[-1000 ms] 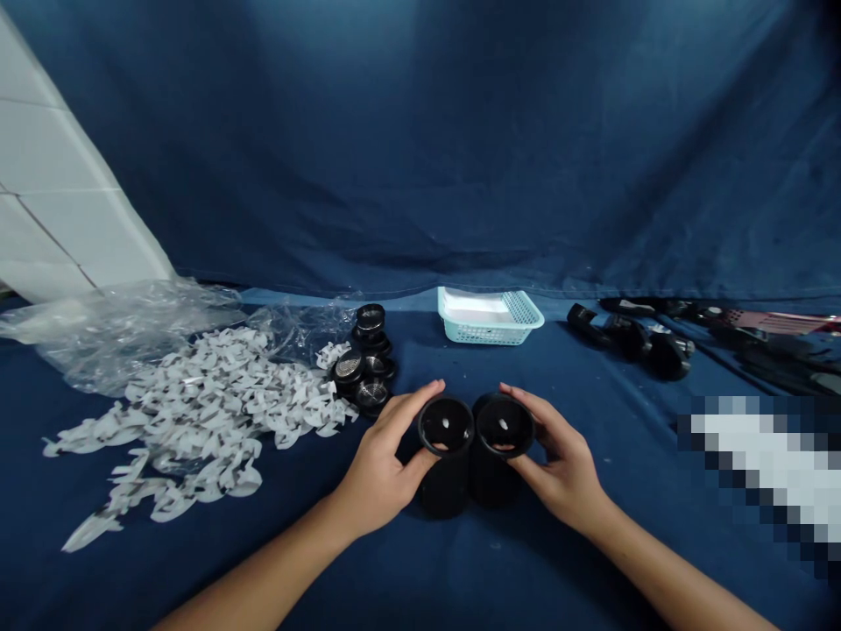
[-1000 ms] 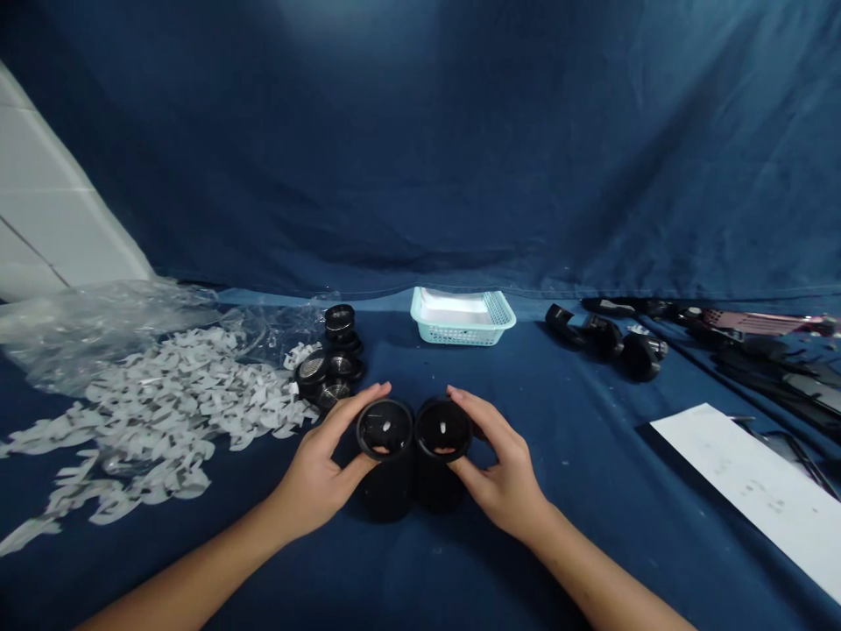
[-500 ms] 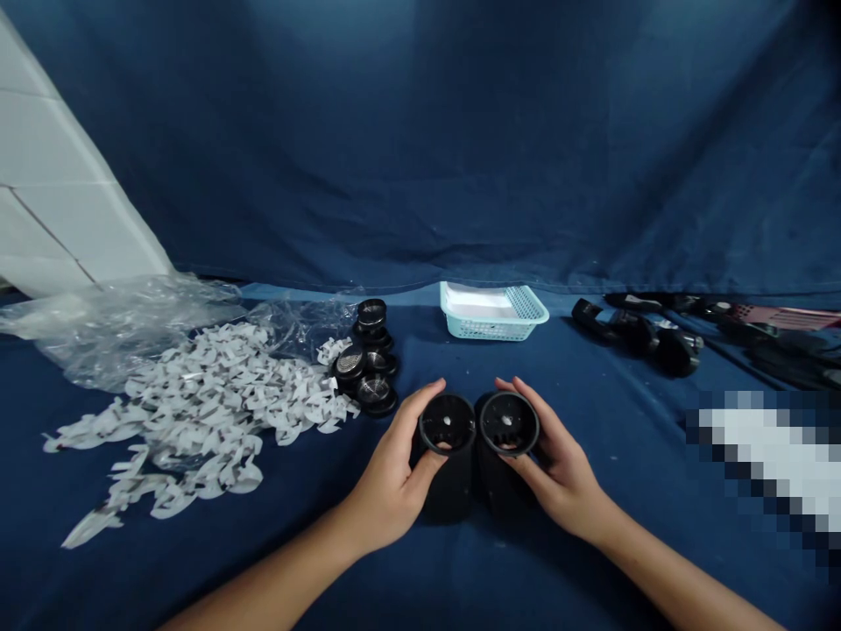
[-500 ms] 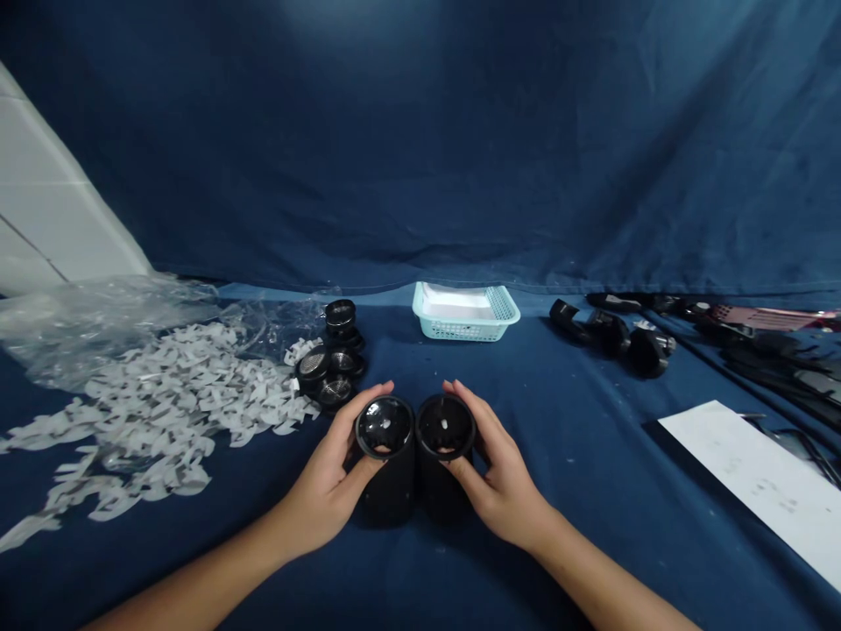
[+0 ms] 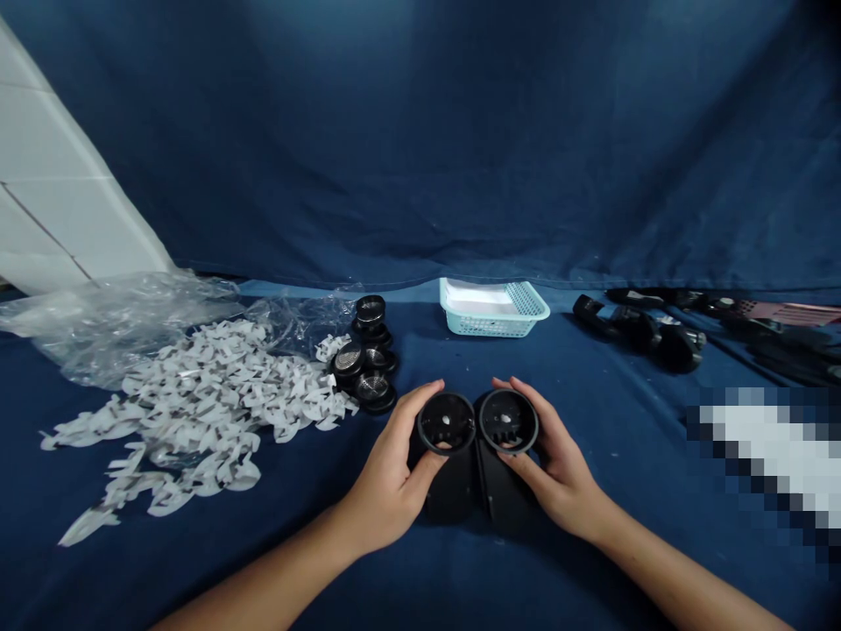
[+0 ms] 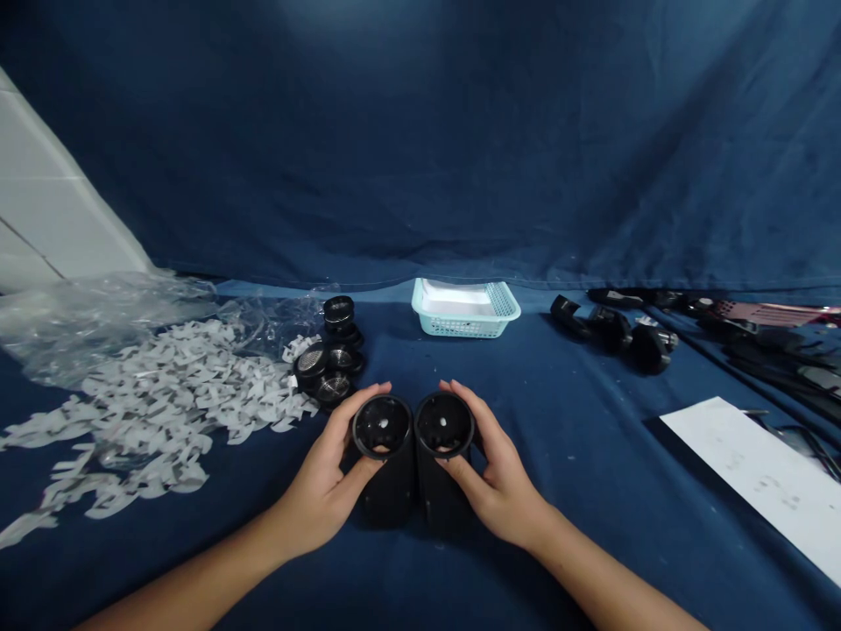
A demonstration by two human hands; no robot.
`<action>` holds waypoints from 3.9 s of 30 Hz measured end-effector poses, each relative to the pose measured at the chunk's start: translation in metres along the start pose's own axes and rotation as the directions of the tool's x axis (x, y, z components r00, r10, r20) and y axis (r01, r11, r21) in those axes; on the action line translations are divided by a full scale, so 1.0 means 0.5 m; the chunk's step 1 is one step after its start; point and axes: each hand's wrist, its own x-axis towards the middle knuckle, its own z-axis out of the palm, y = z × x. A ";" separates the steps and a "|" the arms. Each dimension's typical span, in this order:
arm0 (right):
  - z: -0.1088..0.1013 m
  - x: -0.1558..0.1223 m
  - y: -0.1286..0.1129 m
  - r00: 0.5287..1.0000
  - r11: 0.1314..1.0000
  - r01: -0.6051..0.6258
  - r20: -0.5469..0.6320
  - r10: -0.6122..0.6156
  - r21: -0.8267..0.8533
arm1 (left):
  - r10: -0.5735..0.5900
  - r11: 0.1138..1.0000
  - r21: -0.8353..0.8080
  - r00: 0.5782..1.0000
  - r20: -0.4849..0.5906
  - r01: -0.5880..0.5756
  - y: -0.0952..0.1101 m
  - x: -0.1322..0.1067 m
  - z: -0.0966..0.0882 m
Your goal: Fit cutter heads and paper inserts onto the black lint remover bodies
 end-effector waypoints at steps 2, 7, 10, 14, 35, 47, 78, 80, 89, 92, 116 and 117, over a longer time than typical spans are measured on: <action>0.000 -0.001 -0.001 1.000 1.000 0.006 -0.011 -0.006 -0.004 | 0.004 1.000 -0.001 1.000 -0.005 -0.004 0.000 0.000 0.000; 0.000 0.000 -0.002 0.999 1.000 0.017 -0.027 -0.018 -0.021 | -0.002 1.000 0.005 1.000 -0.018 0.002 -0.001 0.000 0.001; 0.001 0.001 -0.002 0.999 0.999 0.021 -0.041 -0.022 -0.024 | 0.003 1.000 0.008 1.000 -0.022 -0.002 -0.002 0.001 0.001; 0.002 0.001 -0.001 0.999 1.000 0.011 -0.041 -0.010 0.004 | -0.002 1.000 0.004 1.000 -0.025 0.002 -0.001 0.000 0.000; -0.001 0.007 0.003 0.992 0.996 0.034 -0.119 -0.045 -0.087 | 0.067 0.990 0.126 0.995 -0.072 -0.058 0.009 0.005 -0.004; 0.000 0.013 -0.004 0.988 0.975 -0.016 -0.156 -0.019 -0.222 | 0.103 0.951 0.304 0.981 -0.164 -0.049 0.019 0.006 -0.005; 0.002 0.026 -0.010 0.920 0.911 -0.392 0.047 0.389 0.127 | -0.571 0.757 -0.252 0.798 0.194 0.603 0.023 0.033 -0.029; 0.002 0.024 -0.011 0.933 0.930 -0.360 0.044 0.358 0.078 | -0.570 0.762 -0.236 0.798 0.196 0.603 0.029 0.034 -0.032; 0.018 0.019 -0.010 0.968 0.974 -0.225 0.105 0.228 -0.032 | -0.591 0.691 -0.275 0.742 0.317 0.668 0.032 0.036 -0.029; 0.024 0.018 -0.021 0.971 0.979 -0.202 0.123 0.205 -0.034 | -0.615 0.679 -0.256 0.724 0.312 0.688 0.034 0.040 -0.029; 0.049 0.009 -0.055 0.904 0.839 -0.406 0.025 0.427 0.363 | -0.611 0.694 -0.262 0.741 0.280 0.671 0.025 0.039 -0.017; 0.049 0.008 -0.055 0.907 0.841 -0.398 0.018 0.422 0.366 | -0.610 0.694 -0.264 0.741 0.280 0.670 0.024 0.039 -0.017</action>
